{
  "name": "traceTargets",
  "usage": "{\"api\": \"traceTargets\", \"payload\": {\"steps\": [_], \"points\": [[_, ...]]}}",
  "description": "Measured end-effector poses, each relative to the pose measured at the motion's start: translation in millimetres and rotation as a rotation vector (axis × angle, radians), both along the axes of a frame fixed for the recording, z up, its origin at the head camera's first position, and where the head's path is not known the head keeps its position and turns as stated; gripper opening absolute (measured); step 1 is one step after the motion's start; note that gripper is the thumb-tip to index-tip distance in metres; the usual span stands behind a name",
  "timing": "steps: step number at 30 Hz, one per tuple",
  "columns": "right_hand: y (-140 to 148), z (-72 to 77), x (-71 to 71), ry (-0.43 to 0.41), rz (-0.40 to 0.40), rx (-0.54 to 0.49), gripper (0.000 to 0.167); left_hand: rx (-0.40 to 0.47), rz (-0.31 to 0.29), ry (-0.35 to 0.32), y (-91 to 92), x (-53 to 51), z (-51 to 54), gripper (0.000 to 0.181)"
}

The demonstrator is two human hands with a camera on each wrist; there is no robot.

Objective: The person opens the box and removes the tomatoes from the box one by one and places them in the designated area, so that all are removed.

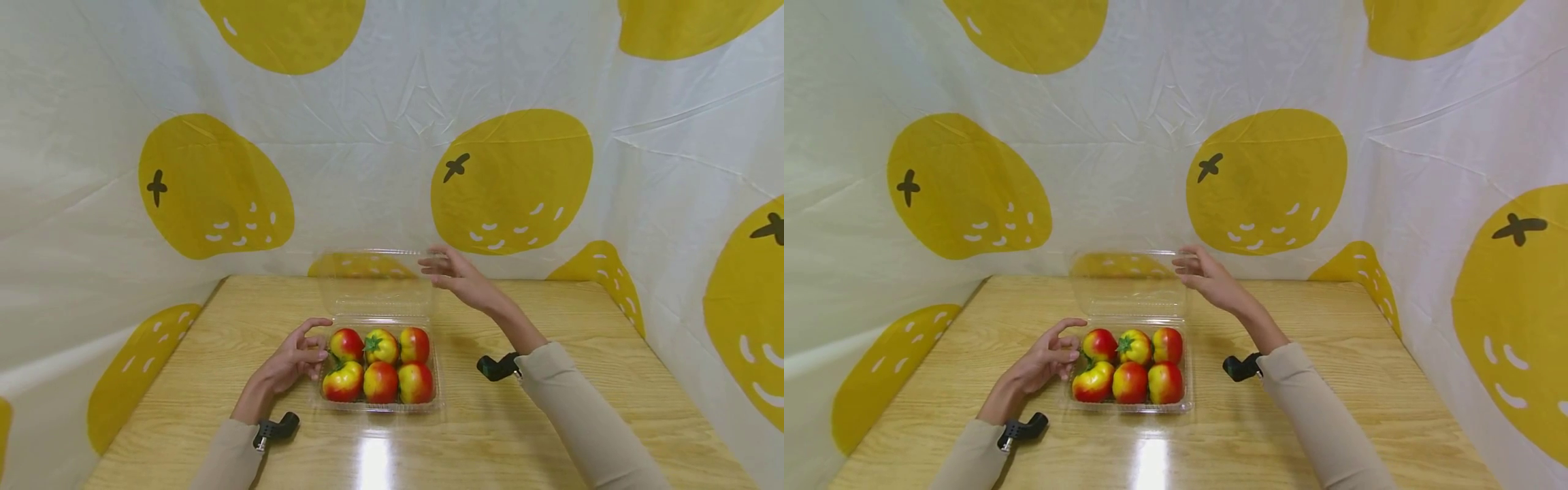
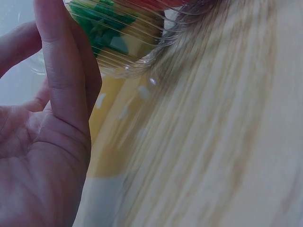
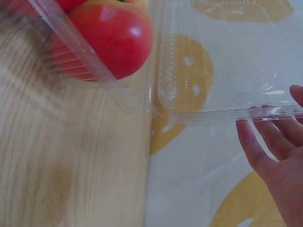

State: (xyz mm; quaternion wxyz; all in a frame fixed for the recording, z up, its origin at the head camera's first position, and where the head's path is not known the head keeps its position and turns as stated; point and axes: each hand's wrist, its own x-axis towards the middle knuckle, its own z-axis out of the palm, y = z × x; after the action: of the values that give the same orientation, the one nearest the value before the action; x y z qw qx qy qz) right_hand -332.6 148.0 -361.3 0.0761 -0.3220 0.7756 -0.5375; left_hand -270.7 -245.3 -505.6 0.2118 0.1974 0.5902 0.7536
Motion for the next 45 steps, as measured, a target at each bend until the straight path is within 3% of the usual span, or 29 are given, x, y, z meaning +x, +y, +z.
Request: {"api": "traceTargets", "payload": {"steps": [7, 14, 20, 30, 38, 45], "points": [[-2, -11.6, -4.3, 0.016, -0.001, -0.013, 0.06, 0.005, -0.007, 0.005, -0.5, -0.7, 0.7, 0.07], [-4, -25.5, -10.3, -0.016, -0.025, -0.005, 0.074, 0.001, -0.006, 0.0, -0.6, -0.9, 2.0, 0.07], [-6, -37.4, -13.9, -0.046, -0.029, -0.004, 0.076, -0.012, 0.006, -0.018, -2.1, 0.6, 2.8, 0.07], [-10, -47.5, -17.4, -0.07, -0.049, -0.018, 0.065, -0.03, 0.007, -0.008, -4.8, 2.2, 1.0, 0.067], [-13, -52.9, -17.9, -0.115, -0.075, -0.062, 0.042, -0.024, 0.011, -0.021, -3.6, 2.3, 2.0, 0.067], [-13, -61.2, -21.7, -0.125, -0.094, -0.071, 0.045, -0.023, 0.015, -0.029, -2.9, 3.0, 2.4, 0.067]]}}
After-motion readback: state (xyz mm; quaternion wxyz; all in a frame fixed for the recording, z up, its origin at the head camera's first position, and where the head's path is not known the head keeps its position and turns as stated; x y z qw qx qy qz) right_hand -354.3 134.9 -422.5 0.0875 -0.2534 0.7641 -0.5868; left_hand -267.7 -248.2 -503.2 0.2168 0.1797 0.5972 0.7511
